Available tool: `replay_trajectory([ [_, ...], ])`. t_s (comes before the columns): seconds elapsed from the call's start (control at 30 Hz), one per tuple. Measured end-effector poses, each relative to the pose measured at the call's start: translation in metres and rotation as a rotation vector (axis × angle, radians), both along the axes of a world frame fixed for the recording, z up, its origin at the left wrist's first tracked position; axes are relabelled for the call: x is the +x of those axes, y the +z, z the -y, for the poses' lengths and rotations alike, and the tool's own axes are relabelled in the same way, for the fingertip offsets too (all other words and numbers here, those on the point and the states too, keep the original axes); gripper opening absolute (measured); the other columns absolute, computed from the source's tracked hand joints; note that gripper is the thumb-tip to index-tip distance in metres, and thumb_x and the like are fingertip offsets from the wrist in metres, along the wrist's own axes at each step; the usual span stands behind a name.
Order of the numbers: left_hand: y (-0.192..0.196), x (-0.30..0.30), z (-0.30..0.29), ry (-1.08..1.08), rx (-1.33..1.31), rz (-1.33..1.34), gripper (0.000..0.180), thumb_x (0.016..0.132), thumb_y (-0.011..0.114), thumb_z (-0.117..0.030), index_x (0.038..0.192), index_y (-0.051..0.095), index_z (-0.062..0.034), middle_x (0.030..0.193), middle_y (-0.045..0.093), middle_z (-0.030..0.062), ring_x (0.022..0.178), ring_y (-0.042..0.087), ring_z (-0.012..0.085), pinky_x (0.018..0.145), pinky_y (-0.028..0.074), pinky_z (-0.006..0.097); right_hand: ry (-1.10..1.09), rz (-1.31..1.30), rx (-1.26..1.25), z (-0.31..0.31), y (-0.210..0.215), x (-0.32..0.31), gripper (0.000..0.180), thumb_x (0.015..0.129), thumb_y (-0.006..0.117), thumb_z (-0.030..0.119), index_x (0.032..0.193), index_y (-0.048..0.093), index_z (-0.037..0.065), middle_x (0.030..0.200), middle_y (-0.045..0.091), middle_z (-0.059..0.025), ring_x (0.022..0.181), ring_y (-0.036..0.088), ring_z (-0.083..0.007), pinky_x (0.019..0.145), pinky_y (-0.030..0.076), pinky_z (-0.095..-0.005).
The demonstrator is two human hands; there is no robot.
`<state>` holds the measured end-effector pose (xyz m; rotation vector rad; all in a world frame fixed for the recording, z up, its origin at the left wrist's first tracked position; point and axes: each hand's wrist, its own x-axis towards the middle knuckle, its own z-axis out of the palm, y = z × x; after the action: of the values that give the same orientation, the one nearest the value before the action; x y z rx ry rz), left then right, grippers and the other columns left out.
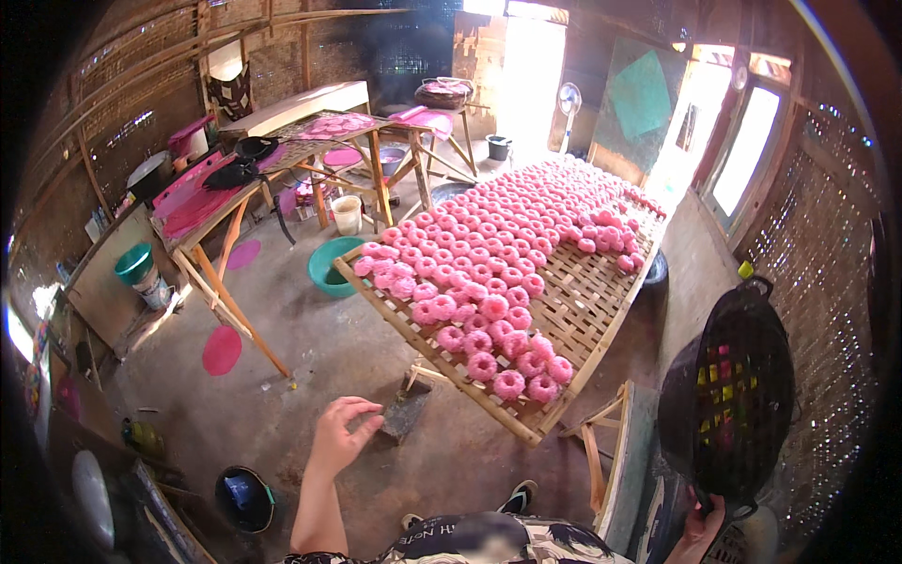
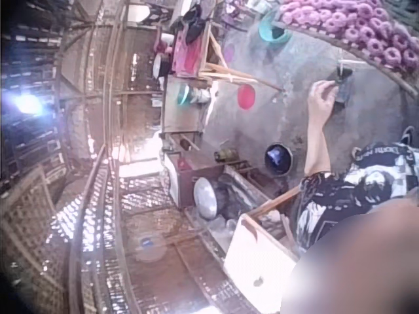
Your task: The person assembles pink doughnut-shaped items into colorful plastic cups and arranges them on a woven tray. They then use a wooden mold to press pink material into additional cups and place the finished items on a display stand.
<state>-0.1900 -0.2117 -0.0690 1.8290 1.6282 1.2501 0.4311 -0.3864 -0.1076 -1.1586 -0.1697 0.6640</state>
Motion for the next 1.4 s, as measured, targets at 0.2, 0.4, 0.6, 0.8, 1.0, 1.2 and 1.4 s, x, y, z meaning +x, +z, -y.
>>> replay_trajectory([
  [0.2,0.003,-0.011,0.023,-0.387,-0.204,0.525,0.053,0.079,0.069,-0.018,0.126,0.044,-0.0114,0.125,0.047,0.0088,0.109,0.048,0.0197,0.088,0.041,0.032,0.177,-0.101,0.238,-0.026,0.084,-0.136,0.037,0.072,0.054,0.004,0.109,0.052,-0.001,0.103,0.057,-0.0104,0.096,0.056,-0.0237,0.079,0.05,-0.0343],
  [0.4,0.027,-0.032,0.059,-0.661,-0.245,0.965,0.096,0.076,0.071,-0.032,0.143,0.003,-0.0191,0.146,0.014,0.0118,0.129,0.027,0.0291,0.094,0.038,0.041,0.411,-0.02,0.294,-0.086,0.114,-0.249,0.046,0.067,0.055,-0.004,0.112,0.049,-0.002,0.105,0.057,-0.011,0.1,0.055,-0.029,0.084,0.047,-0.0407],
  [0.6,0.015,-0.072,0.102,-0.101,-0.269,1.453,0.066,0.075,0.069,-0.029,0.127,0.033,-0.0073,0.116,0.05,0.0064,0.086,0.051,0.0173,0.068,0.042,0.029,0.977,-0.002,0.139,-0.16,0.082,-0.379,0.051,0.065,0.054,-0.008,0.115,0.048,0.004,0.101,0.056,-0.01,0.092,0.056,-0.0271,0.08,0.048,-0.0381],
  [0.8,-0.047,-0.139,0.152,0.694,-0.137,1.146,0.022,0.067,0.061,-0.001,0.089,0.059,-0.0036,0.076,0.06,0.004,0.063,0.055,0.0155,0.052,0.04,0.027,1.399,-0.042,-0.008,-0.207,0.009,-0.539,0.044,0.067,0.051,-0.008,0.11,0.047,0.001,0.097,0.055,-0.0081,0.085,0.056,-0.0233,0.074,0.047,-0.0349],
  [1.0,-0.098,-0.198,0.167,0.904,-0.141,1.353,0.026,0.063,0.067,-0.006,0.087,0.06,-0.005,0.083,0.06,0.0098,0.08,0.056,0.0224,0.068,0.043,0.032,1.748,0.486,-0.031,-0.27,-0.042,-0.642,0.031,0.073,0.062,0.002,0.102,0.054,-0.003,0.091,0.061,-0.0058,0.077,0.057,-0.0157,0.069,0.047,-0.0293],
  [1.2,-0.14,-0.229,0.184,0.928,-0.18,-0.013,0.04,0.055,0.075,-0.03,0.087,0.063,-0.0088,0.09,0.061,0.0129,0.096,0.055,0.0319,0.089,0.04,0.037,1.892,0.379,0.327,-0.34,-0.06,-0.752,0.033,0.079,0.062,0.007,0.11,0.052,-0.001,0.095,0.058,-0.0032,0.083,0.055,-0.0123,0.075,0.045,-0.0268],
  [1.4,-0.167,-0.271,0.189,1.14,-0.434,0.123,0.037,0.049,0.071,-0.013,0.085,0.065,-0.0092,0.091,0.062,0.0099,0.093,0.057,0.0299,0.083,0.044,0.034,1.739,0.947,0.587,-0.354,-0.083,-0.864,0.069,0.079,0.056,0.002,0.139,0.02,0.0,0.135,0.034,-0.0142,0.125,0.033,-0.0224,0.103,0.025,-0.0326],
])
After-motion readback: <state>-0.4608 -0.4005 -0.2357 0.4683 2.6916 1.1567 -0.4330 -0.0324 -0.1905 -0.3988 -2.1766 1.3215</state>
